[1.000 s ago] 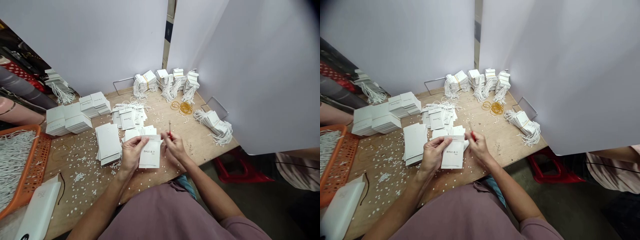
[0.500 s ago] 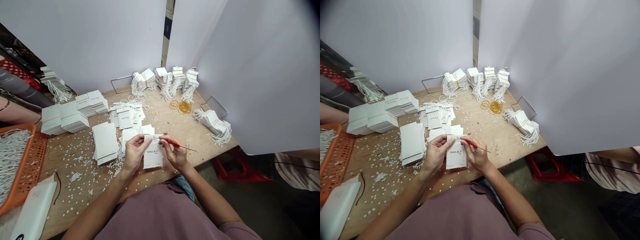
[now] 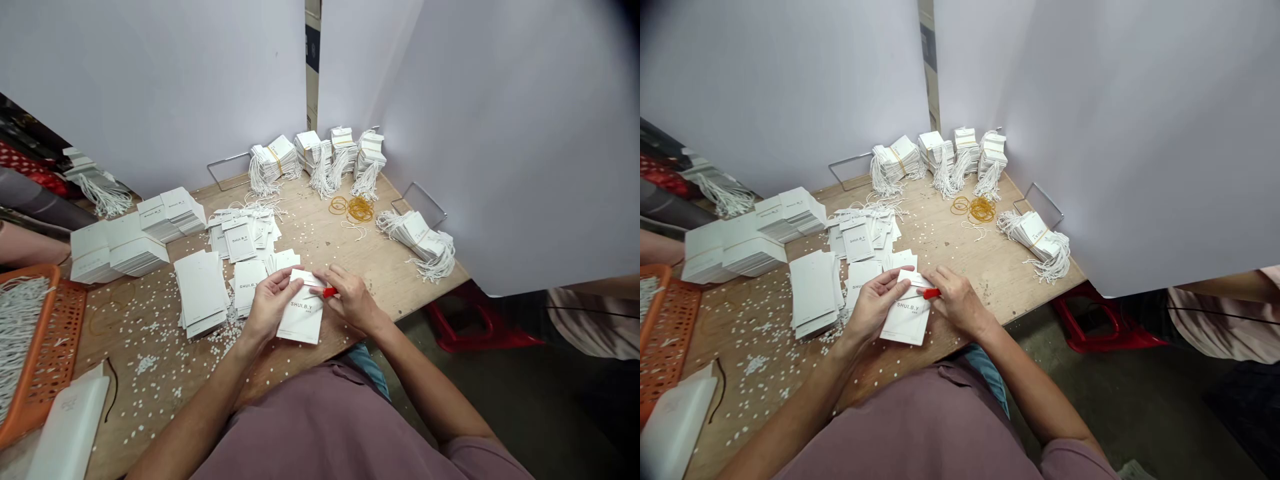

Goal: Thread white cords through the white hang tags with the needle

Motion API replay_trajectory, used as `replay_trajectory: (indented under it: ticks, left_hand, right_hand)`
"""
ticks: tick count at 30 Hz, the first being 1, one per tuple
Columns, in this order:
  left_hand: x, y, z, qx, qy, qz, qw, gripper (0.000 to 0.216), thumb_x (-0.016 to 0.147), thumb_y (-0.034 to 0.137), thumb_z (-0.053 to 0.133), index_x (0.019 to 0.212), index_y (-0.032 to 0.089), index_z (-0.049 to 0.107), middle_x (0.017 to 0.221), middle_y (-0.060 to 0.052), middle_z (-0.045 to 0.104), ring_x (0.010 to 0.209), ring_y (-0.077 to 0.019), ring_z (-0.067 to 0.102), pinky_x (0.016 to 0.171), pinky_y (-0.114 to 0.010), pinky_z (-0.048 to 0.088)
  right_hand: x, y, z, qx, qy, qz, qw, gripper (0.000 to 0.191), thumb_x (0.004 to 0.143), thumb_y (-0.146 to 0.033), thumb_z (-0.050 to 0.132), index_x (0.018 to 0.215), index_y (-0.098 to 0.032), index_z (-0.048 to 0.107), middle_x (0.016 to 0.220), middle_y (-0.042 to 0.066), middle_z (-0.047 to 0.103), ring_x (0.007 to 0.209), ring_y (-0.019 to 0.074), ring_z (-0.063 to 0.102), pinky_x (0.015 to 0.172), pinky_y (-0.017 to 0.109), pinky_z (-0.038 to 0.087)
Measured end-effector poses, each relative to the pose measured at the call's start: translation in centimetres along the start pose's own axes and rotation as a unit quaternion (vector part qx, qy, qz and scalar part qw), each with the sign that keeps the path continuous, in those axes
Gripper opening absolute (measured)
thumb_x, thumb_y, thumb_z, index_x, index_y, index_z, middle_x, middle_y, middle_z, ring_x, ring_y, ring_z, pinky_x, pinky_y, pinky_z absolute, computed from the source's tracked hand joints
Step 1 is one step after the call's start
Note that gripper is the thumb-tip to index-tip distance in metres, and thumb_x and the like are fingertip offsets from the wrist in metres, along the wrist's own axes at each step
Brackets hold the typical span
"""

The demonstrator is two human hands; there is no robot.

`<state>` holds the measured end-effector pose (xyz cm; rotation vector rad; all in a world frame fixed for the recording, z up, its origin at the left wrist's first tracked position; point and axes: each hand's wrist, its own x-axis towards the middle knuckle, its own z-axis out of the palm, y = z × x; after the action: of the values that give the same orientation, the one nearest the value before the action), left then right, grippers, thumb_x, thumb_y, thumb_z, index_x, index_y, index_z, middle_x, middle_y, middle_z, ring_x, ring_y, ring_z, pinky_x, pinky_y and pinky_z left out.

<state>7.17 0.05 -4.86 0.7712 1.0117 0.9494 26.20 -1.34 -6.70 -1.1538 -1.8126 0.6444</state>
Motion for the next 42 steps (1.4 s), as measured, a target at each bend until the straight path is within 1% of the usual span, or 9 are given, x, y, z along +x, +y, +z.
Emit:
replay_trajectory:
  ticks: [3, 5, 7, 10, 12, 16, 18, 21, 42]
  left_hand:
    - [-0.2, -0.4, 0.2, 0.03, -0.026, -0.01, 0.999, 0.051, 0.068, 0.033, 0.088, 0.111, 0.014, 0.068, 0.098, -0.01, 0.079, 0.075, -0.0212, 0.075, 0.065, -0.029, 0.059]
    - [-0.2, -0.6, 0.3, 0.024, -0.014, -0.004, 1.0, 0.044, 0.07, 0.035, 0.086, 0.105, 0.015, 0.066, 0.089, -0.008, 0.079, 0.068, -0.0198, 0.074, 0.062, -0.028, 0.059]
    - [0.1, -0.7, 0.4, 0.001, 0.012, 0.015, 1.0, 0.04, 0.072, 0.036, 0.085, 0.099, 0.016, 0.064, 0.079, -0.005, 0.078, 0.061, -0.0175, 0.072, 0.058, -0.026, 0.057]
    - [0.5, -0.9, 0.4, -0.021, 0.044, 0.048, 0.998, 0.041, 0.072, 0.036, 0.085, 0.101, 0.016, 0.063, 0.076, -0.002, 0.077, 0.06, -0.0161, 0.071, 0.059, -0.025, 0.057]
    - [0.6, -1.1, 0.4, -0.017, 0.049, 0.066, 0.997, 0.04, 0.075, 0.038, 0.083, 0.103, 0.016, 0.064, 0.08, -0.002, 0.077, 0.062, -0.0161, 0.071, 0.06, -0.025, 0.057]
    - [0.5, -1.6, 0.4, 0.0, 0.033, 0.087, 0.996, 0.033, 0.082, 0.041, 0.076, 0.101, 0.016, 0.068, 0.087, -0.004, 0.077, 0.069, -0.0168, 0.071, 0.063, -0.025, 0.057]
    - [0.4, -1.7, 0.4, 0.004, 0.031, 0.088, 0.996, 0.031, 0.084, 0.042, 0.074, 0.1, 0.016, 0.07, 0.088, -0.004, 0.077, 0.073, -0.0171, 0.071, 0.066, -0.025, 0.057]
    - [0.3, -1.5, 0.2, 0.002, 0.043, 0.093, 0.995, 0.03, 0.085, 0.043, 0.073, 0.098, 0.015, 0.073, 0.089, -0.004, 0.076, 0.078, -0.0173, 0.071, 0.068, -0.025, 0.056]
    - [0.7, -1.1, 0.4, -0.035, 0.045, 0.09, 0.994, 0.029, 0.083, 0.04, 0.075, 0.099, 0.015, 0.075, 0.093, -0.006, 0.077, 0.087, -0.02, 0.072, 0.074, -0.028, 0.059]
  right_hand:
    - [0.7, 1.2, 1.1, 0.082, 0.079, 0.113, 0.987, 0.025, 0.095, -0.038, 0.058, 0.082, -0.02, 0.068, 0.063, -0.001, 0.051, 0.057, 0.0141, 0.05, 0.056, 0.026, 0.044]
    - [0.8, 1.2, 1.7, 0.127, 0.151, 0.161, 0.967, 0.022, 0.093, -0.041, 0.061, 0.089, -0.02, 0.067, 0.057, -0.006, 0.043, 0.05, 0.0122, 0.043, 0.05, 0.025, 0.04]
    - [0.5, 0.7, 1.8, 0.108, 0.194, 0.149, 0.963, 0.019, 0.09, -0.04, 0.065, 0.094, -0.022, 0.068, 0.059, -0.005, 0.044, 0.051, 0.0126, 0.044, 0.053, 0.026, 0.042]
    - [-0.3, -0.4, 1.7, 0.039, 0.168, 0.109, 0.979, 0.016, 0.088, -0.037, 0.068, 0.084, -0.022, 0.071, 0.065, -0.001, 0.053, 0.06, 0.0146, 0.049, 0.062, 0.029, 0.046]
    - [-0.5, -0.8, 1.8, 0.053, 0.138, 0.134, 0.98, 0.017, 0.086, -0.038, 0.071, 0.086, -0.021, 0.073, 0.06, -0.003, 0.049, 0.056, 0.0133, 0.046, 0.059, 0.029, 0.045]
    - [0.2, -0.9, 2.4, 0.229, 0.109, 0.269, 0.929, 0.031, 0.075, -0.045, 0.078, 0.085, -0.018, 0.067, 0.052, -0.01, 0.036, 0.043, 0.0084, 0.038, 0.041, 0.023, 0.04]
    - [0.8, -0.8, 2.5, 0.297, 0.092, 0.306, 0.9, 0.037, 0.072, -0.051, 0.078, 0.078, -0.018, 0.061, 0.053, -0.009, 0.043, 0.039, 0.0081, 0.042, 0.035, 0.022, 0.039]
    - [1.3, -0.9, 2.4, 0.327, 0.088, 0.318, 0.885, 0.04, 0.072, -0.054, 0.076, 0.074, -0.019, 0.057, 0.053, -0.007, 0.051, 0.036, 0.0091, 0.046, 0.031, 0.023, 0.039]
    - [2.2, -0.2, 3.2, 0.26, 0.136, 0.279, 0.914, 0.032, 0.076, -0.045, 0.074, 0.069, -0.017, 0.061, 0.051, -0.005, 0.05, 0.044, 0.0088, 0.043, 0.041, 0.022, 0.035]
